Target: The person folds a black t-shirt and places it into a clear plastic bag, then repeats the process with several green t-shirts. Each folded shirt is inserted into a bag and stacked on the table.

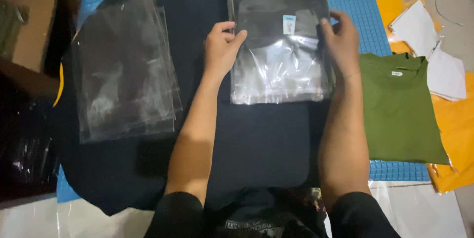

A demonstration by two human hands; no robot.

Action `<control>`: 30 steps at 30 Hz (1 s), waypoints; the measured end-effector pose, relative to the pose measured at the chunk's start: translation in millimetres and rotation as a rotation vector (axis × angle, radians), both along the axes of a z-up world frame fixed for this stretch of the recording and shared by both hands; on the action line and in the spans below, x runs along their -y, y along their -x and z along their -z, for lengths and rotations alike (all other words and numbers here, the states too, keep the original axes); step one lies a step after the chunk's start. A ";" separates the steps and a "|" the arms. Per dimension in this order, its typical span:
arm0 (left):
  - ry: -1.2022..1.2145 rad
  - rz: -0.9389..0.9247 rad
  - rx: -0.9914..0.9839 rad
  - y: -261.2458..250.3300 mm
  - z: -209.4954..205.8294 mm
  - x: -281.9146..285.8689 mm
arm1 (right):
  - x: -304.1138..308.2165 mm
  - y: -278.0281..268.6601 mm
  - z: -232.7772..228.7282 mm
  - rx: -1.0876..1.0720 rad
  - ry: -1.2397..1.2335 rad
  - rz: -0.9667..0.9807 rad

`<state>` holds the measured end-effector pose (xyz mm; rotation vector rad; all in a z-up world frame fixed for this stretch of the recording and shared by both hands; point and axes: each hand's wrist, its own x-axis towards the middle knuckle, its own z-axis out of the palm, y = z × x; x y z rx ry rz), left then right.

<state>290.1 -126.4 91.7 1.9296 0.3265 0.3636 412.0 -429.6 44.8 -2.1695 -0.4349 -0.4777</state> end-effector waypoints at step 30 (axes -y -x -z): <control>0.315 0.183 -0.018 -42.9 92.8 14.4 | -182.0 -51.5 -98.0 -0.390 0.702 -0.095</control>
